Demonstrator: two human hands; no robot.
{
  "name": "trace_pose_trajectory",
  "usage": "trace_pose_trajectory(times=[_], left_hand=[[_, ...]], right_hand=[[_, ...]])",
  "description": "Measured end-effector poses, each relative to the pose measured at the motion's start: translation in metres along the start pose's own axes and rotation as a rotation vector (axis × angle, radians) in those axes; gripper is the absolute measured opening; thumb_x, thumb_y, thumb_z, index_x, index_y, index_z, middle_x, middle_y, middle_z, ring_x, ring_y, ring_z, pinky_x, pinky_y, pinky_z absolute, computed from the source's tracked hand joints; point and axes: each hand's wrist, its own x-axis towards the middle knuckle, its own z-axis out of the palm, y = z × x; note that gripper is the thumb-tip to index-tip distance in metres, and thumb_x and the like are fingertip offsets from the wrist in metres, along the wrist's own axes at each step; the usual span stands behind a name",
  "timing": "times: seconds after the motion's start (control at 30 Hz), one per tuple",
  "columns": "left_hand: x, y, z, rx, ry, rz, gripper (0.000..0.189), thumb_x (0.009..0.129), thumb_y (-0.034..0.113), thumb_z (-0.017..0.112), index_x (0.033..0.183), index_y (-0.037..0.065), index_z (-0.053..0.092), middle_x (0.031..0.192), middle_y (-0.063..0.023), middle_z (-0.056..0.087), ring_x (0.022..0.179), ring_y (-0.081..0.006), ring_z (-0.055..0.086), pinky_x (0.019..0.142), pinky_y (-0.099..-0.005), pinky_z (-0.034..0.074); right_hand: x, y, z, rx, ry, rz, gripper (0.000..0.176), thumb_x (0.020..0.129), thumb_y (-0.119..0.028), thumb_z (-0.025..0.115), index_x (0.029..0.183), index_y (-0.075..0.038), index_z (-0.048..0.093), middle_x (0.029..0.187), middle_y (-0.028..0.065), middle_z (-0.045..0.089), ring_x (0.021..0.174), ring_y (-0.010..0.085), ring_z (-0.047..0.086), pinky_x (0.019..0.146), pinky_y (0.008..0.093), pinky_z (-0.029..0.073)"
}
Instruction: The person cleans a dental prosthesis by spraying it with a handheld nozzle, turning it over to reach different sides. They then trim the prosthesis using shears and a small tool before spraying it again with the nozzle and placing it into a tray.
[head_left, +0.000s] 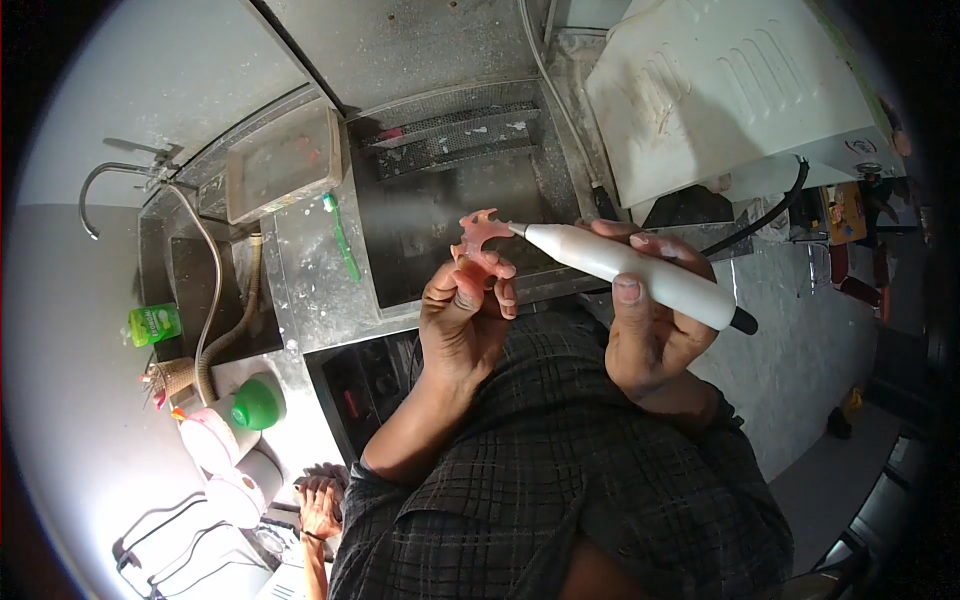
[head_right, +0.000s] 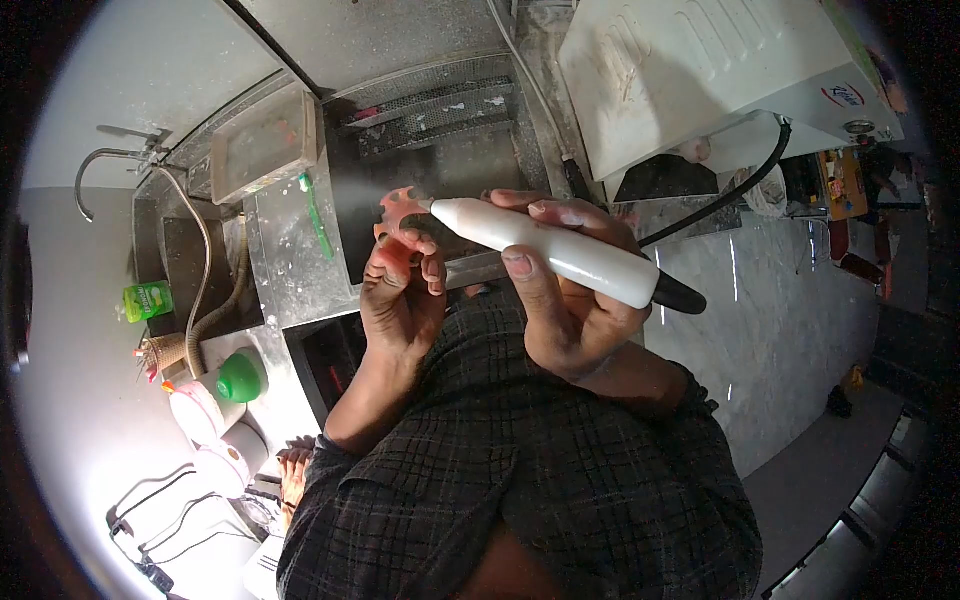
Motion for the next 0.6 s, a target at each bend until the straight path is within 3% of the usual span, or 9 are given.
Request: trace_pose_trajectory(times=[0.6], left_hand=[[-0.007,0.002,0.0,-0.095,0.07,-0.08,0.031,0.089,0.027,0.062,0.108,0.002,0.061,0.095,-0.0081,0.067,0.074,-0.0144,0.056,0.062,-0.0242,0.045]], right_hand=[[-0.01,0.004,-0.003,-0.04,0.034,0.03,0.027,0.086,0.006,0.06,0.11,0.01,0.048,0.105,0.0187,0.057,0.1,0.033,0.064,0.088,0.0436,0.053]])
